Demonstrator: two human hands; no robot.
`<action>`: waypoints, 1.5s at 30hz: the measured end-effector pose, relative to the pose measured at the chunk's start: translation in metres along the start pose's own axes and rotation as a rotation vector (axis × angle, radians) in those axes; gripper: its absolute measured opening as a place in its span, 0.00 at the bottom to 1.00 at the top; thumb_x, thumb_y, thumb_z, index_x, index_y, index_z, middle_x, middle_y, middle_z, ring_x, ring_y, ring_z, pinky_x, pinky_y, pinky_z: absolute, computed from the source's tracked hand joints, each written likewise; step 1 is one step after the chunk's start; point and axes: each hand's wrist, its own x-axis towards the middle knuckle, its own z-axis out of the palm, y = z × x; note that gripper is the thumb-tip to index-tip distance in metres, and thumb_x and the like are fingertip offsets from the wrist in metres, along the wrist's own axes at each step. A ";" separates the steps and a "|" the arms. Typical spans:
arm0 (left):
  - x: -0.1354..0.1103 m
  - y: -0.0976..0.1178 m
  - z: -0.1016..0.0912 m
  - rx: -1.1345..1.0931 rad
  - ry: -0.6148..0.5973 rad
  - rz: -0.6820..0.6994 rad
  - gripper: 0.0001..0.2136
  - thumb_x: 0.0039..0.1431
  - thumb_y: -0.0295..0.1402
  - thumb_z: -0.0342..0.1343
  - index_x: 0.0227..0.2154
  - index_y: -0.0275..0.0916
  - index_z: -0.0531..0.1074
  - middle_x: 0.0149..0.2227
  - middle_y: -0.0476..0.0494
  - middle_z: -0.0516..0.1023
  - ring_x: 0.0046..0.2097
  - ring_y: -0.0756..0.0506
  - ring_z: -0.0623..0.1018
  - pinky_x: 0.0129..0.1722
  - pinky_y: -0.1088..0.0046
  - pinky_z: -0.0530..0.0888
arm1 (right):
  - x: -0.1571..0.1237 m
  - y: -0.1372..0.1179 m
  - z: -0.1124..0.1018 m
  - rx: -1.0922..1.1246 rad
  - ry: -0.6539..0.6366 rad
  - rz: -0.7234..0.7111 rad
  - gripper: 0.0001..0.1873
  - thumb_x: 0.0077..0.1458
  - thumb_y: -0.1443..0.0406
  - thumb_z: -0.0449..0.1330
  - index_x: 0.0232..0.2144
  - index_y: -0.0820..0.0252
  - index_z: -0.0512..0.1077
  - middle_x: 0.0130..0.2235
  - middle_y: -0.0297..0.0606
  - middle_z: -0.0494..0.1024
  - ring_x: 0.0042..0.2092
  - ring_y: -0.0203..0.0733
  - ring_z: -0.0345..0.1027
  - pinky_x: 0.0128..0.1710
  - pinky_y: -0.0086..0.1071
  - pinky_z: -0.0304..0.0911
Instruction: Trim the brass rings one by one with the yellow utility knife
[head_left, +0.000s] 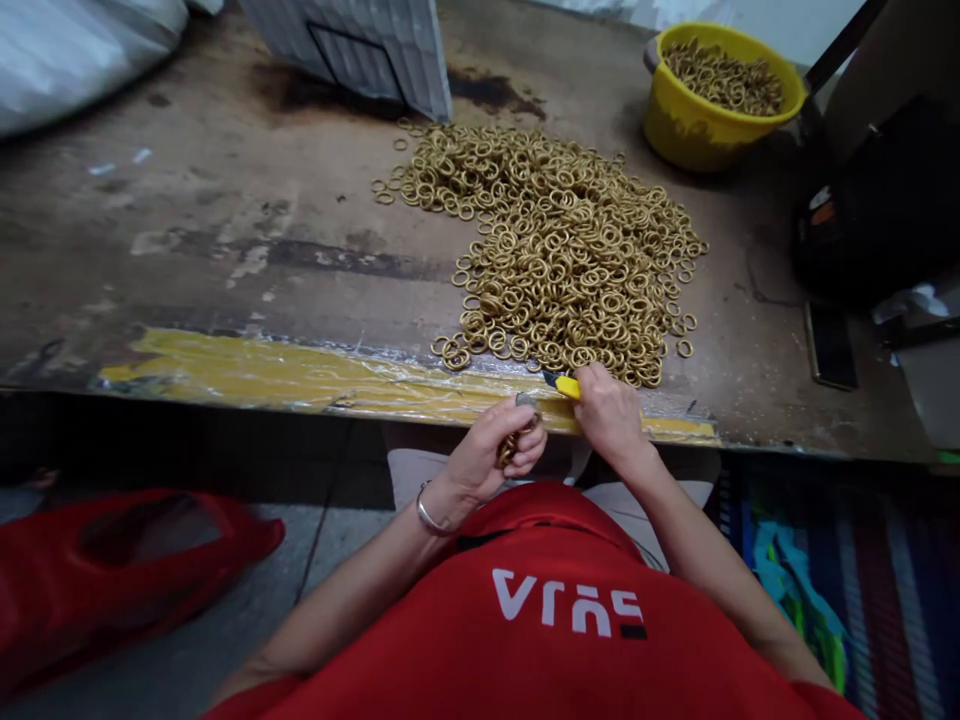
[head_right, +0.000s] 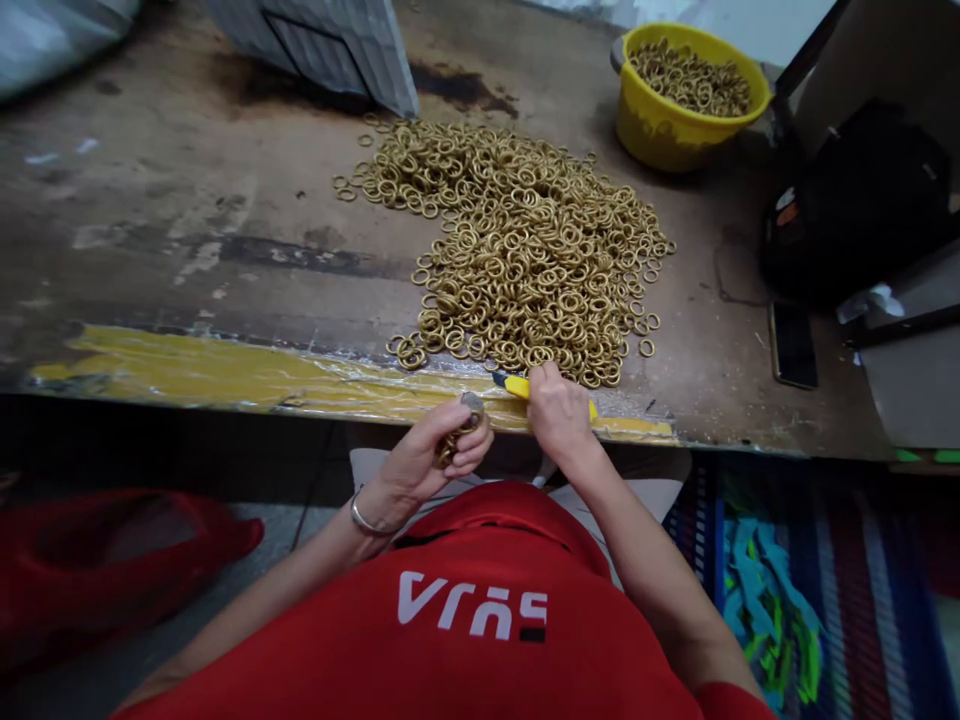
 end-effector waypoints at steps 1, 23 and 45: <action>0.001 0.000 -0.003 -0.036 0.012 -0.003 0.17 0.55 0.42 0.62 0.23 0.38 0.61 0.20 0.55 0.62 0.18 0.56 0.60 0.15 0.82 0.54 | 0.002 0.001 0.002 0.017 0.006 -0.005 0.12 0.58 0.74 0.53 0.40 0.62 0.74 0.42 0.45 0.78 0.36 0.42 0.72 0.33 0.33 0.55; -0.001 0.000 0.010 0.171 0.069 0.035 0.16 0.52 0.43 0.68 0.31 0.33 0.75 0.26 0.48 0.73 0.22 0.56 0.67 0.16 0.84 0.58 | -0.037 0.007 -0.014 0.679 0.152 -0.162 0.09 0.60 0.70 0.55 0.39 0.59 0.75 0.39 0.41 0.80 0.41 0.43 0.73 0.43 0.34 0.64; -0.004 0.003 0.001 0.133 0.051 0.033 0.17 0.56 0.43 0.64 0.27 0.38 0.64 0.22 0.55 0.64 0.19 0.56 0.60 0.15 0.83 0.52 | 0.012 0.009 -0.008 -0.071 0.100 -0.044 0.14 0.58 0.75 0.53 0.40 0.59 0.74 0.42 0.42 0.77 0.34 0.40 0.69 0.30 0.34 0.51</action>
